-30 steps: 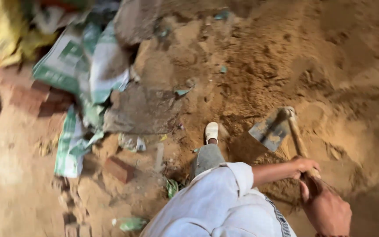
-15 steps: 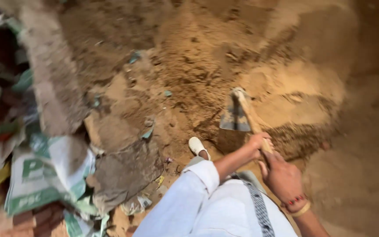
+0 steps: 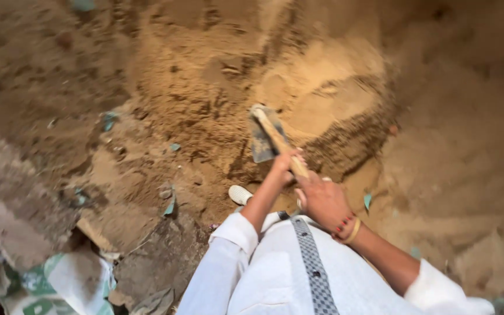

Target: The person digs into a sand pit wall using a long-handled hoe, swinging it to loosen soil and break off chunks. They occasionally reposition and scoop loosened sand toward a metal pan placed on the ground beside them.

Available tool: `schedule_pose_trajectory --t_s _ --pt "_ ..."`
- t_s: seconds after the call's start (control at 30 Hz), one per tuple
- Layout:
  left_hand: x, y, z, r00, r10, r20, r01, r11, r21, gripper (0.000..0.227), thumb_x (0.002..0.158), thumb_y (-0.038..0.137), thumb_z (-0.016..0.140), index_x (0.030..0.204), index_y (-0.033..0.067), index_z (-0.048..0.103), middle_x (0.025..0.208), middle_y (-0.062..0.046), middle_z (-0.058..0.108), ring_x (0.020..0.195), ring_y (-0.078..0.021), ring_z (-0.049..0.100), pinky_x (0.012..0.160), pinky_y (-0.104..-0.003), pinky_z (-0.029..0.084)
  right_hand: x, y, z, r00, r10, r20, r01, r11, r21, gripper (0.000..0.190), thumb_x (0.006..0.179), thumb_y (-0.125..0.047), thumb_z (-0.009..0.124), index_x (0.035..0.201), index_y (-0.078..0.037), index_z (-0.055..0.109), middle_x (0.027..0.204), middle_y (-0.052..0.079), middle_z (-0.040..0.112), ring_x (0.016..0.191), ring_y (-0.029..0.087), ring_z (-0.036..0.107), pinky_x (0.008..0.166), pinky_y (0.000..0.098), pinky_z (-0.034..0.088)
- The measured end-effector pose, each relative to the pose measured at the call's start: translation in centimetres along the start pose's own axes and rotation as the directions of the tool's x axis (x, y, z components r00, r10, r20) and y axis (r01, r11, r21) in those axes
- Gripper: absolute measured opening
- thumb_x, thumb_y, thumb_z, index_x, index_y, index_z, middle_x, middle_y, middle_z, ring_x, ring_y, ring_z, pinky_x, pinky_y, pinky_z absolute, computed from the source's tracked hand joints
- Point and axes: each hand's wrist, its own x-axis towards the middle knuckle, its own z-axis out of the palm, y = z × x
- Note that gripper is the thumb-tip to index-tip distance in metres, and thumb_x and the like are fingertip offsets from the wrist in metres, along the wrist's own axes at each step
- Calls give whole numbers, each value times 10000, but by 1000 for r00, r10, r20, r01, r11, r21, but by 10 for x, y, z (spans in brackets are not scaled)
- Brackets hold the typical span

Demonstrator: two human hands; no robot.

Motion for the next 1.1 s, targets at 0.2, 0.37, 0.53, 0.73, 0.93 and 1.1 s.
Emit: schedule_pose_trajectory --t_s 0.2,0.37,0.53,0.73,0.93,1.1 --pt "27 -3 13 989 37 -144 -28 997 65 173 921 152 744 918 61 597 673 -69 611 578 -215 628 588 -377 596 -20 68 4 998 -40 56 36 996 76 342 922 -284 674 1164 -44 641 1034 180 658 691 337 693 602 463 566" --pt "67 -28 25 955 130 -268 -108 990 95 221 935 226 744 917 54 605 688 -72 626 584 -221 634 595 -373 596 -45 145 8 1000 -14 -11 17 967 254 376 900 -265 677 1238 -102 643 1226 175 664 777 363 711 662 468 580" --pt "146 -100 24 927 185 -326 -211 977 -44 281 961 285 740 873 76 573 652 -55 534 557 -207 557 557 -373 551 -101 260 18 984 120 133 -164 903 398 538 890 -287 666 1394 -142 547 1181 190 694 884 401 706 751 497 570" --pt "180 -220 74 823 161 -544 -214 976 -33 414 952 412 722 767 132 479 602 -24 450 481 -184 452 428 -359 427 -207 391 84 840 344 420 -461 861 216 657 877 -449 702 1433 -168 490 989 215 740 935 415 713 826 502 574" --pt "209 -260 125 834 91 -544 -140 989 -50 240 963 179 703 819 89 534 646 -30 521 519 -167 502 467 -359 477 -235 420 20 910 343 233 -409 838 361 609 838 -427 714 1334 -111 557 963 216 747 870 439 713 747 510 581" --pt "206 -222 206 919 120 -375 -120 992 25 181 905 148 629 802 86 493 573 -22 441 438 -170 462 397 -338 446 -190 394 -60 882 408 235 -461 852 249 582 865 -419 706 1339 -113 562 913 219 738 865 443 702 734 509 579"
